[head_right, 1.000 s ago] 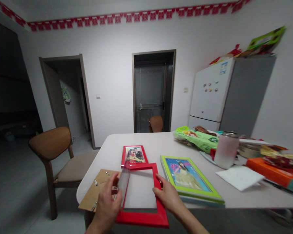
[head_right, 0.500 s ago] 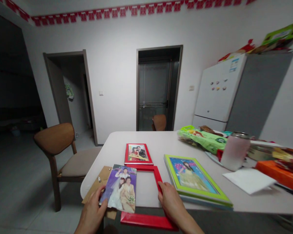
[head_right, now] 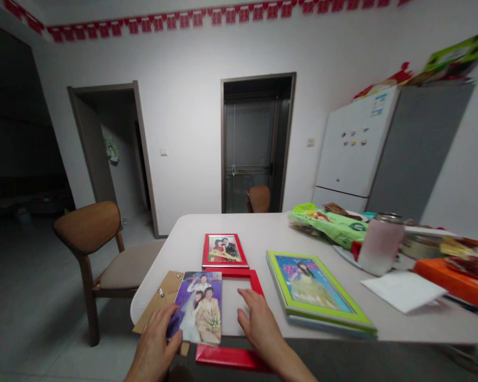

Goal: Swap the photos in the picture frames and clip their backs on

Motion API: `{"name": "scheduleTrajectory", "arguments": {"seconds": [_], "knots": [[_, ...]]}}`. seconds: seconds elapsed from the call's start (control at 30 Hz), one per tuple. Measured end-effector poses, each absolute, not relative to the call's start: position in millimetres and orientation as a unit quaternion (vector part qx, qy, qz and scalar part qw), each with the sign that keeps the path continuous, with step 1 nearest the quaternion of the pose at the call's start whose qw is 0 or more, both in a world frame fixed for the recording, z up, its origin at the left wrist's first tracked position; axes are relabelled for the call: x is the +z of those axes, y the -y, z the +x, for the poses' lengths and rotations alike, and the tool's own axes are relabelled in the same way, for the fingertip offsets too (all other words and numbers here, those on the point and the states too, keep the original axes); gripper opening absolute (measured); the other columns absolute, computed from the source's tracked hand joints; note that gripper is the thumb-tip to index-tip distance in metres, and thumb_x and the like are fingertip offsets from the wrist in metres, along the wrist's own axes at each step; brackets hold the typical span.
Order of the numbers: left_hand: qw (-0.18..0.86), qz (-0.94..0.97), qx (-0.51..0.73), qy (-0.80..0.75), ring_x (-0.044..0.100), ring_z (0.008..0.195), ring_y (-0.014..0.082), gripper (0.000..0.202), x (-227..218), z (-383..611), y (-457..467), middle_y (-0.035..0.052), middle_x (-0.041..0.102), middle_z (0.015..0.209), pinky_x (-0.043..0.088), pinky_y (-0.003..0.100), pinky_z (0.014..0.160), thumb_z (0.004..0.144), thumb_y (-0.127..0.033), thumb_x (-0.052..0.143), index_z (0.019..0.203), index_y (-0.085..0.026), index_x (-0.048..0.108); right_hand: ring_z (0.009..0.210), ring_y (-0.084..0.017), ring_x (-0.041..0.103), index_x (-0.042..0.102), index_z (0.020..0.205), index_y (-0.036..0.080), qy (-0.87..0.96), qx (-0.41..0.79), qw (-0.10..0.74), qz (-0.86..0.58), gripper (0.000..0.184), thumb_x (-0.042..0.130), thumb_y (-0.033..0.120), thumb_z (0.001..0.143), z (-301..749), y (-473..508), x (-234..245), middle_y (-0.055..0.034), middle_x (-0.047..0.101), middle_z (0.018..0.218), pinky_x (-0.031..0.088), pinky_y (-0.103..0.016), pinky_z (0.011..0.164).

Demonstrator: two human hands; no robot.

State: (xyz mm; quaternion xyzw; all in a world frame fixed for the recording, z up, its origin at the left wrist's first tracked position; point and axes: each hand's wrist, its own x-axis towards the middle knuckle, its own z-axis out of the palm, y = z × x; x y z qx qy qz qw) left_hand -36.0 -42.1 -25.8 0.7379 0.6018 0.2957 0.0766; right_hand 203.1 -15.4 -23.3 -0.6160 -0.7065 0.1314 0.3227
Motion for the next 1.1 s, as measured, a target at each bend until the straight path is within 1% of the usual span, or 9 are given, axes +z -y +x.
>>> {"name": "scheduleTrajectory", "arguments": {"seconds": [0.07,0.13,0.27,0.4,0.6,0.7,0.83,0.93,1.1], "knots": [[0.088,0.747,0.298,-0.587,0.046,0.104,0.0231,0.041,-28,-34,43,0.0099,0.054,0.109,0.034,0.036,0.09,0.065,-0.02,0.043,0.105,-0.014,0.052,0.079,-0.017,0.057,0.046,0.113,0.007,0.669,0.253,0.365,-0.597,0.048,0.041,0.023,0.068,187,11,-24,-0.0127,0.058,0.1,0.044,-0.029,0.071],[0.096,0.764,0.296,-0.565,0.045,0.106,0.0231,0.044,-32,-32,44,0.0099,0.053,0.111,0.034,0.037,0.092,0.063,-0.019,0.043,0.106,-0.015,0.052,0.054,-0.012,0.054,0.039,0.118,0.004,0.604,0.372,0.39,-0.588,0.054,0.041,0.023,0.067,172,4,-25,-0.007,0.062,0.075,0.043,-0.024,0.05],[0.095,0.8,0.272,-0.525,0.041,0.11,0.0252,0.049,-39,-27,44,0.0113,0.05,0.117,0.03,0.041,0.095,0.061,-0.017,0.044,0.109,-0.014,0.051,0.034,-0.007,0.041,0.036,0.119,0.006,0.487,0.538,0.395,-0.563,0.059,0.045,0.021,0.062,155,-8,-23,0.0077,0.045,0.042,0.034,-0.017,0.037],[0.089,0.807,0.227,-0.537,0.036,0.114,0.0282,0.056,-37,-18,43,0.0127,0.044,0.122,0.024,0.048,0.097,0.057,-0.016,0.044,0.113,-0.013,0.048,0.034,-0.006,0.04,0.053,0.099,0.013,0.488,0.601,0.376,-0.509,0.044,0.045,0.017,0.056,151,-12,-21,0.0055,0.051,0.046,0.036,-0.017,0.036],[0.089,0.813,0.198,-0.541,0.032,0.118,0.0272,0.061,-32,-8,37,0.0108,0.039,0.127,0.023,0.048,0.098,0.055,-0.009,0.042,0.116,-0.014,0.046,0.041,-0.009,0.049,0.052,0.098,0.014,0.46,0.596,0.415,-0.511,0.044,0.043,0.013,0.054,141,-12,-13,0.004,0.055,0.051,0.037,-0.018,0.039],[0.117,0.808,0.285,-0.502,0.037,0.115,0.0234,0.056,-26,-8,32,0.0108,0.044,0.123,0.027,0.042,0.097,0.061,-0.007,0.037,0.117,-0.013,0.045,0.04,-0.006,0.047,0.049,0.1,0.016,0.449,0.603,0.477,-0.455,0.038,0.047,0.018,0.062,137,-6,12,0.005,0.053,0.053,0.036,-0.017,0.039],[0.234,0.683,0.498,-0.481,0.044,0.109,0.0213,0.04,-4,-3,31,0.0094,0.052,0.116,0.033,0.035,0.095,0.074,-0.018,0.035,0.112,-0.014,0.049,0.048,-0.007,0.053,0.045,0.102,0.017,0.41,0.608,0.537,-0.417,0.036,0.05,0.034,0.071,138,7,34,0.0023,0.055,0.063,0.04,-0.018,0.043],[0.369,0.53,0.611,-0.458,0.05,0.103,0.0238,0.037,9,13,34,0.0102,0.057,0.108,0.038,0.035,0.089,0.078,-0.034,0.04,0.107,-0.014,0.051,0.051,-0.009,0.056,0.047,0.095,0.016,0.359,0.638,0.513,-0.449,0.033,0.053,0.034,0.069,140,14,22,-0.0009,0.058,0.067,0.041,-0.019,0.044],[0.547,0.431,0.637,-0.331,0.052,0.099,0.0244,0.046,9,39,41,0.0112,0.06,0.102,0.038,0.035,0.088,0.072,-0.04,0.051,0.109,-0.013,0.049,0.067,-0.014,0.061,0.05,0.09,0.017,0.281,0.643,0.608,-0.371,0.026,0.053,0.025,0.066,159,11,4,-0.0034,0.065,0.079,0.046,-0.024,0.055]]}}
